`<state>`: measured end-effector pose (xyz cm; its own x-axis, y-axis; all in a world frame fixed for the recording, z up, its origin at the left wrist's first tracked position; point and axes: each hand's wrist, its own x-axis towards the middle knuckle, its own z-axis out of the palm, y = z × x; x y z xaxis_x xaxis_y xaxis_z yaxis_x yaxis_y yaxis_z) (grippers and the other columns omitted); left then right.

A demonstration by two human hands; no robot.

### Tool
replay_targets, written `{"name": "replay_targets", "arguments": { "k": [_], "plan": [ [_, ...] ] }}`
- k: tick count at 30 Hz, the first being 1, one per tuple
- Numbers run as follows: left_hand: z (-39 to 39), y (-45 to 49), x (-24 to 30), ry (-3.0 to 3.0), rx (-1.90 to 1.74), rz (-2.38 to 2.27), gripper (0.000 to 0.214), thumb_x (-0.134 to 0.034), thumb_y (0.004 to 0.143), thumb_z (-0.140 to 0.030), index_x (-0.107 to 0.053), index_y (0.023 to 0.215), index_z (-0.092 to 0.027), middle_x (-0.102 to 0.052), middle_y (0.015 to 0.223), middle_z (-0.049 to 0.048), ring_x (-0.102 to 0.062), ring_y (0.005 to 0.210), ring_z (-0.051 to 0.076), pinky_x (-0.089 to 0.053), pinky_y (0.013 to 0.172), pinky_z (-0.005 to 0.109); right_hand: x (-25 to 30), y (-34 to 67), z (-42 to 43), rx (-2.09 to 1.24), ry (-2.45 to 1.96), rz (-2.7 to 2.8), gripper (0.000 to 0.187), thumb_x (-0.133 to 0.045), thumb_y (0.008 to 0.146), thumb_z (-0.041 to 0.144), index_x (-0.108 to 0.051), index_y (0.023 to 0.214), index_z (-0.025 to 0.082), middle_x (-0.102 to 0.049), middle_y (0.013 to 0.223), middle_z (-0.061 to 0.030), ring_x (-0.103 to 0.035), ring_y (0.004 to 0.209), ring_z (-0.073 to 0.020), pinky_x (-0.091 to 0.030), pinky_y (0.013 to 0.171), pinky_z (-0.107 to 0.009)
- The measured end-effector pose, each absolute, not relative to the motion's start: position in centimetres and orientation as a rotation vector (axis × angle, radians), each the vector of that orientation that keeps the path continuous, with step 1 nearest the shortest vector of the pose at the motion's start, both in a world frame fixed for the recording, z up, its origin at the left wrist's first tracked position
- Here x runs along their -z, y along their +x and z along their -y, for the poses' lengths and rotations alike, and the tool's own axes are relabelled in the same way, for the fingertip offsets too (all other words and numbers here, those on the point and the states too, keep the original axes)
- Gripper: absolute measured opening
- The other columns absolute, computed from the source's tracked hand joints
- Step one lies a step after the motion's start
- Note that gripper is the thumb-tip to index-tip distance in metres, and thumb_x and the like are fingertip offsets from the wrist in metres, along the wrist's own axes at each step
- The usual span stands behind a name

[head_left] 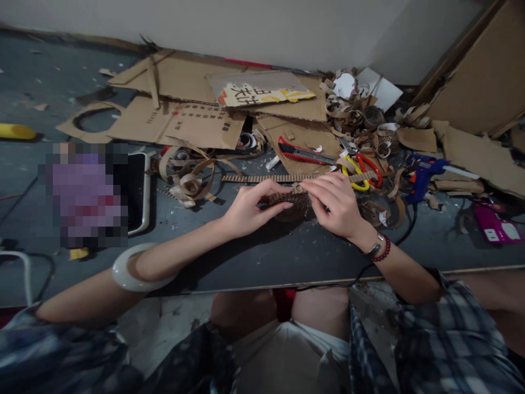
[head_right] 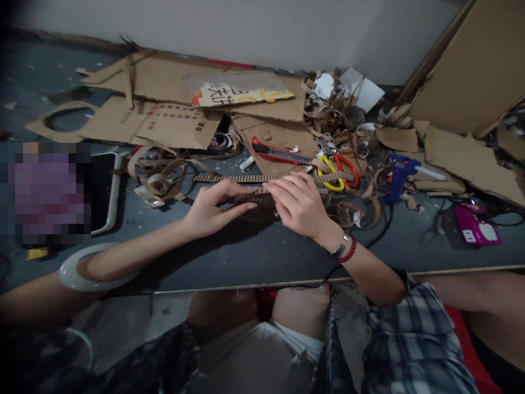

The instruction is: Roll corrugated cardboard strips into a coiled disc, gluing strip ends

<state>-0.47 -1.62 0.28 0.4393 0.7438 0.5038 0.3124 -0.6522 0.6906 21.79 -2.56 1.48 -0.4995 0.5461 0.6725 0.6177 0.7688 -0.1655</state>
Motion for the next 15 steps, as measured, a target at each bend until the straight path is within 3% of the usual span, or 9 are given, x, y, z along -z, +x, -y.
{"name": "replay_targets", "arguments": {
  "k": [7,15],
  "plan": [
    [1.62,-0.46,-0.42,2.195,-1.097,-0.877,0.026,-0.067,0.082,-0.035,-0.063,0.098,-0.015,-0.059,0.065,-0.0022,-0.047,0.048,0.006,-0.039,0.045,0.016,-1.61,22.07,2.39,0.195,-0.816,2.243,0.031,-0.051,0.085,0.011,-0.064,0.112,0.018,-0.070,0.107,-0.0059,-0.061,0.098,-0.0203,-0.045,0.093,-0.042],
    [1.71,-0.48,-0.52,2.161,-1.044,-0.835,0.025,-0.067,0.082,-0.034,-0.060,0.095,-0.015,-0.056,0.061,-0.0035,-0.048,0.047,0.007,-0.040,0.045,0.016,-1.50,22.59,2.09,0.180,-0.783,2.328,0.037,-0.047,0.086,0.013,-0.061,0.119,0.022,-0.068,0.109,-0.0055,-0.058,0.102,-0.0215,-0.043,0.093,-0.045]
  ]
}}
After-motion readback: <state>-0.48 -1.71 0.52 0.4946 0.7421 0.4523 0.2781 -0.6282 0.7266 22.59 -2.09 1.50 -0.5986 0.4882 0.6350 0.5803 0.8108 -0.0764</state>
